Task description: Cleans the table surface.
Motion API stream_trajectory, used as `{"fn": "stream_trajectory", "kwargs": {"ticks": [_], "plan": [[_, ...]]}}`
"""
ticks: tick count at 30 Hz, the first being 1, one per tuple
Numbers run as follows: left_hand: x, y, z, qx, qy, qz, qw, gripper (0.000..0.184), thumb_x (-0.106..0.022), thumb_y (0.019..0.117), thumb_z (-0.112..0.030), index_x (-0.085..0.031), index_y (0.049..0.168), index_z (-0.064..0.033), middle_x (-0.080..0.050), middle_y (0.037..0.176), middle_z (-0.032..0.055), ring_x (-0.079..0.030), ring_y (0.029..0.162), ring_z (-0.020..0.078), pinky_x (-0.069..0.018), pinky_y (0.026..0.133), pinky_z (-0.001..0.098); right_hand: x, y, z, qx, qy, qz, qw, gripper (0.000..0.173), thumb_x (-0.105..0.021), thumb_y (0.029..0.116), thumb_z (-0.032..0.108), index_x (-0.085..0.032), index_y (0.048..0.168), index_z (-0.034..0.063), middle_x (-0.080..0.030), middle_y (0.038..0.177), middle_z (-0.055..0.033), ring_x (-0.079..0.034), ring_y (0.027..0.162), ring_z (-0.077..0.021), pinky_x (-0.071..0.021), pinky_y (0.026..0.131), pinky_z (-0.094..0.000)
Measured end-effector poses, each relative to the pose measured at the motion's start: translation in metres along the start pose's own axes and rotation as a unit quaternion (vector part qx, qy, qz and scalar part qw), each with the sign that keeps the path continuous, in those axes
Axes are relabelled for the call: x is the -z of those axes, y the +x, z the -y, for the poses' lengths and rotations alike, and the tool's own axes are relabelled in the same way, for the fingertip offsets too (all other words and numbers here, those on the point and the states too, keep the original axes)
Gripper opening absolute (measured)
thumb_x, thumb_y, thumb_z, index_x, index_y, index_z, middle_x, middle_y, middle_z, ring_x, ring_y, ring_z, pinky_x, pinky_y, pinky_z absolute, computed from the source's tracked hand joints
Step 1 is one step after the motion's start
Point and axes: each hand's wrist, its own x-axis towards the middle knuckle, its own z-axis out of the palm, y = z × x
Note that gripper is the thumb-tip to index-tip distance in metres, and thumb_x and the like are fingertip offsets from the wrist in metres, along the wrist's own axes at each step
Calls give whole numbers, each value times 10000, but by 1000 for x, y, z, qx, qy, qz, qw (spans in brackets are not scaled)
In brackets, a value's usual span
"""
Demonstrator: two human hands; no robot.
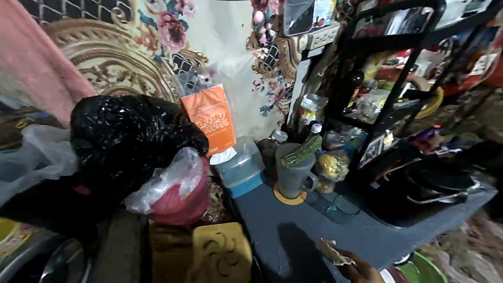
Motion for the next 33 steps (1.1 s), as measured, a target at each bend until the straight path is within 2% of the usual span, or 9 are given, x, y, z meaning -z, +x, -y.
{"fn": "stream_trajectory", "kwargs": {"ticks": [3, 5, 9, 11, 17, 21, 26, 28, 33], "plan": [[-89, 19, 18, 74, -50, 59, 994, 352, -634, 1018, -213, -660, 1207, 82, -676, 1153, 254, -654, 1056, 325, -524, 952, 516, 13, -14, -2, -21, -5, -25, 999, 370, -539, 998, 110, -641, 1330, -16, -713, 1123, -214, -708, 913, -263, -576, 854, -487], [-138, 36, 30, 123, -130, 63, 982, 354, -622, 1030, -222, -652, 1219, 76, -671, 1189, 261, -658, 1090, 350, -540, 935, 546, 22, -24, -9, -31, -5, -43, 999, 367, -541, 994, 100, -639, 1322, -31, -707, 1140, -226, -708, 963, -276, -569, 896, -492], [-192, 58, 19, 157, -155, 77, 972, 403, -595, 1049, -285, -625, 1273, 50, -639, 1258, 267, -628, 1157, 381, -527, 957, 574, 35, -47, -33, -67, -2, -85, 994, 378, -532, 987, 98, -633, 1320, -49, -690, 1199, -260, -696, 1067, -335, -545, 961, -534], [-207, 67, 8, 151, -135, 69, 977, 417, -599, 1049, -288, -624, 1269, 64, -619, 1272, 288, -603, 1172, 404, -503, 963, 593, 39, -60, -42, -102, 11, -88, 991, 394, -508, 1000, 122, -607, 1348, -34, -685, 1185, -259, -713, 1007, -328, -582, 897, -534], [-230, 98, 10, 131, -70, 85, 985, 429, -595, 1049, -283, -615, 1284, 74, -573, 1352, 290, -536, 1273, 402, -441, 1036, 599, 38, -83, -54, -133, 27, -100, 986, 391, -535, 995, 137, -616, 1340, -29, -693, 1177, -246, -710, 983, -312, -571, 887, -523], [-224, 79, 13, 145, -7, 64, 987, 426, -635, 1029, -288, -648, 1211, 96, -605, 1284, 300, -561, 1214, 404, -444, 1011, 575, 36, -82, -54, -125, 15, -104, 987, 392, -534, 992, 131, -615, 1338, -34, -693, 1157, -249, -705, 940, -305, -571, 855, -514], [-214, 28, 24, 274, -110, 145, 944, 518, -576, 1053, -357, -506, 1424, -3, -546, 1416, 245, -547, 1284, 389, -490, 1007, 584, 33, -67, -45, -107, -7, -67, 992, 390, -526, 986, 92, -628, 1350, -1, -692, 1198, -236, -702, 1015, -322, -557, 916, -536], [-214, 12, 30, 291, -143, 187, 927, 478, -550, 1066, -338, -510, 1428, -28, -571, 1396, 222, -572, 1257, 365, -506, 991, 561, 32, -55, -35, -92, -11, -59, 994, 388, -530, 977, 82, -644, 1342, 19, -708, 1162, -223, -711, 988, -319, -563, 891, -546], [-206, 1, 54, 202, -15, 267, 942, 470, -572, 1062, -301, -545, 1367, 55, -578, 1359, 272, -581, 1221, 367, -491, 997, 510, 24, -17, -3, -42, -10, -44, 998, 384, -530, 976, 93, -656, 1336, 49, -703, 1206, -178, -706, 1009, -272, -568, 903, -508]]}}
